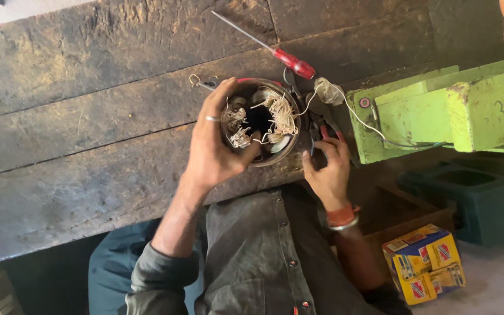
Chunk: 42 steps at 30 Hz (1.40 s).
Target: The person uses pliers and hands to pull and organize a bundle of thin wires from a cylindrical metal housing. They repeatedly pull sections of wire, separate strands, and reposition the bundle within the housing on a wooden workbench.
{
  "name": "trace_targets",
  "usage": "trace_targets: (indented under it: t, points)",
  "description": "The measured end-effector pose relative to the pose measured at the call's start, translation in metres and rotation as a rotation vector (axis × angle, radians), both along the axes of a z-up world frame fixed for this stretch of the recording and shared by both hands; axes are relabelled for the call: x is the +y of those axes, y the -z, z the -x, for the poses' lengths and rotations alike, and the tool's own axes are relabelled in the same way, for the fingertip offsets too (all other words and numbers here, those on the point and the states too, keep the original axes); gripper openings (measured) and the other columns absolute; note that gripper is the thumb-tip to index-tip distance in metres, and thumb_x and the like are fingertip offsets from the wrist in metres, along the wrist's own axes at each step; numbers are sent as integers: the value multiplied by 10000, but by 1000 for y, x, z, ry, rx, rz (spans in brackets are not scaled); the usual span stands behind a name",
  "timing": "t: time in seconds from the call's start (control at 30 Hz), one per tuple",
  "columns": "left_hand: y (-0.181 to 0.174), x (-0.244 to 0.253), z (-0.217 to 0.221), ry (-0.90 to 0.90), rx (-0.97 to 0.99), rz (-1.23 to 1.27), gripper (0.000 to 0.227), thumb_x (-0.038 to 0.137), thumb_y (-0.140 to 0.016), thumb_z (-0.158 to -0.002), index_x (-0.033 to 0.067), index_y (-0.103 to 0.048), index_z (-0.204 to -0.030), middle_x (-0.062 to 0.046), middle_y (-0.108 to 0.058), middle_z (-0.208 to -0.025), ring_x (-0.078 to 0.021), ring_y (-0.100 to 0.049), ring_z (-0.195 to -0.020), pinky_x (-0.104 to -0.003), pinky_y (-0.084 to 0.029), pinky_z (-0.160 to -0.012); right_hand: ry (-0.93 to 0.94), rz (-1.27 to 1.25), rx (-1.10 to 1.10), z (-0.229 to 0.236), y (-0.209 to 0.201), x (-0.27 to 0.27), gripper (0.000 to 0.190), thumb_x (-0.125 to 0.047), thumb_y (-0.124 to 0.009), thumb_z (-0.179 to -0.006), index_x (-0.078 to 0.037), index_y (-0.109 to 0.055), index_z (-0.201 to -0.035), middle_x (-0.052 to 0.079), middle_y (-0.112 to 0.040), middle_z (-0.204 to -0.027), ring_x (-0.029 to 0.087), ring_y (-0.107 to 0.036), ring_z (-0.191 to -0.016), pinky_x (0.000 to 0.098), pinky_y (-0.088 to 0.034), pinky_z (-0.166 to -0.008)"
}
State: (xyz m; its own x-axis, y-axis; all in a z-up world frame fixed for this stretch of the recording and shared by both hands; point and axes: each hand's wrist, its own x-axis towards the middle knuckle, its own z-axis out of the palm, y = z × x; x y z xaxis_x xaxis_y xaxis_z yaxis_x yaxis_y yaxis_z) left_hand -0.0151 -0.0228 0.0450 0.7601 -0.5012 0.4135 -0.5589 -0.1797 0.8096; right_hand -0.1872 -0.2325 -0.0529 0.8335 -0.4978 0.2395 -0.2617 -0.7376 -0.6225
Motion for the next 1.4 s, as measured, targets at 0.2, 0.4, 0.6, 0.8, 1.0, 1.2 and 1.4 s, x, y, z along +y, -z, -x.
trace_targets:
  t: [0.2,0.4,0.6,0.8,1.0,1.2,1.4]
  points:
    - [22,-11,-10,53,123,278,620,-112,-666,-752,32,-514,-1335,-154,-672,-1282,-270,-658,-1284,-427,-329,-1277,-363,-499,-382,-41,-77,28,788,-265,-846,-931,15,-367,-1491,205,-463,-1460,261,-529,-1345,388,-483,-1154]
    - [43,-14,-3,-9,296,645,508,-134,-638,-790,75,-468,-1221,-30,-667,-1055,-161,-721,-1064,-486,-254,-1342,-387,-217,-205,-102,-113,26,778,-309,-878,-854,32,-495,-1439,202,-667,-1258,285,-700,-1151,382,-566,-1003]
    - [42,-11,-34,-22,405,631,523,-144,-637,-778,51,-474,-1236,-50,-612,-1093,-162,-697,-1036,-407,-477,-1106,-393,-125,-173,-135,-116,14,643,-312,-889,-882,-17,-599,-1375,178,-741,-1208,284,-760,-1108,378,-612,-966]
    - [53,-14,-135,-81,235,611,437,-160,-678,-846,24,-551,-1222,-58,-622,-1102,-161,-692,-984,-283,-578,-895,-542,-535,-168,-224,-86,4,803,-476,-897,-862,-36,-544,-1433,200,-719,-1321,339,-732,-1226,443,-610,-1063]
    - [99,34,-182,-319,431,652,214,-80,-693,-896,27,-644,-1074,-49,-670,-956,-135,-646,-831,-291,-569,-753,-569,-284,-87,-199,-30,27,1026,-664,-737,-897,78,-382,-1512,285,-535,-1435,419,-566,-1322,491,-468,-1111]
    - [143,92,-161,-516,518,752,239,-12,-800,-975,24,-605,-1109,-32,-617,-1015,-136,-584,-892,-311,-514,-793,-547,-42,-39,-202,-12,49,911,-648,-793,-848,26,-536,-1404,255,-585,-1409,403,-592,-1289,511,-464,-1094]
    - [199,132,-126,-669,723,916,261,50,-722,-915,34,-602,-1146,-84,-684,-1077,-195,-664,-960,-360,-579,-860,-596,35,-149,-214,-1,82,727,-494,-876,-768,-53,-613,-1283,161,-626,-1371,345,-586,-1283,523,-436,-1122]
